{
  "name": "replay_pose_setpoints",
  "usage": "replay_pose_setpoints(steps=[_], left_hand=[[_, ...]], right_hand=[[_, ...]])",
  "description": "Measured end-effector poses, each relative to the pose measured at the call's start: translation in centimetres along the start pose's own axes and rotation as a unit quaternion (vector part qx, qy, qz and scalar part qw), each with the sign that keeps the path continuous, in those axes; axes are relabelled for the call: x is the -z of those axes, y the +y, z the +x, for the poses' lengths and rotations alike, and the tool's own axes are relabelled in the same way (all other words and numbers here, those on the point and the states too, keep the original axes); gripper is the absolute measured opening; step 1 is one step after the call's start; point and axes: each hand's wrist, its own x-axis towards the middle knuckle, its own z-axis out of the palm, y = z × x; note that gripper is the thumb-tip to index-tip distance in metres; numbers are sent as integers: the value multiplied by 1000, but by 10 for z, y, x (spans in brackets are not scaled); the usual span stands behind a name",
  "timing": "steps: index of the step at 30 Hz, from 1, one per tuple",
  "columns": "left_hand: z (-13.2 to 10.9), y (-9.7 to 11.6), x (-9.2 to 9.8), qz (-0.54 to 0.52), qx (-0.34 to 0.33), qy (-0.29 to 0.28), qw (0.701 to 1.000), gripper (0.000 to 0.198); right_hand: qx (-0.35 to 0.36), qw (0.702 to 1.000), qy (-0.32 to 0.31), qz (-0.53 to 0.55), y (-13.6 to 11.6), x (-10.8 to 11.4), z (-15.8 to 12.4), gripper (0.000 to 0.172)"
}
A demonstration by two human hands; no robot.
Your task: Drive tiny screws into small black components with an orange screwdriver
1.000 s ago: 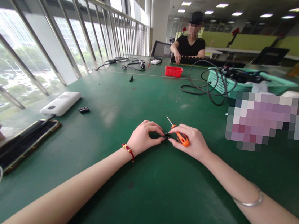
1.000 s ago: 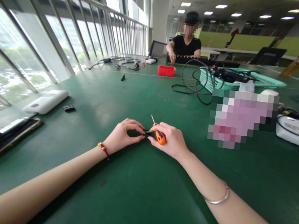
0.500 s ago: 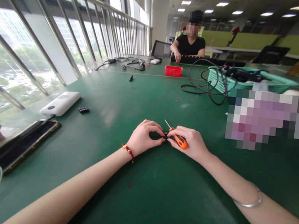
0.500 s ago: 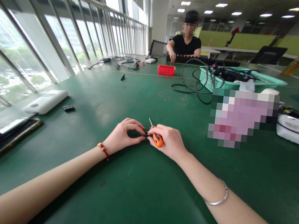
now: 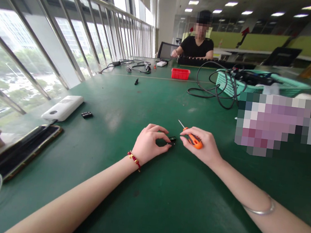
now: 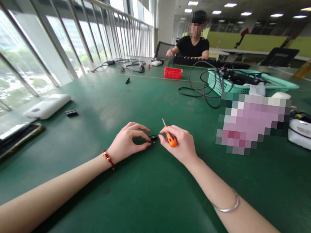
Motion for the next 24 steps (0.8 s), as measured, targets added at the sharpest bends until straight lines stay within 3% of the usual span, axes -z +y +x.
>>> replay_pose_setpoints(steps=[5,14,18,24], left_hand=[[-3,12,-6,8,64,21,998,7],[-2,8,-5,10,86,14,996,8],[-13,-13,18,28,79,11,996,11],[-46,-68,82,44,71,-8,997,14]], right_hand=[[-41,997,57,15,12,2,4,12],[-47,998,45,24,9,1,3,11],[-45,998,41,23,9,1,2,12],[-36,999,27,21,5,1,1,11]])
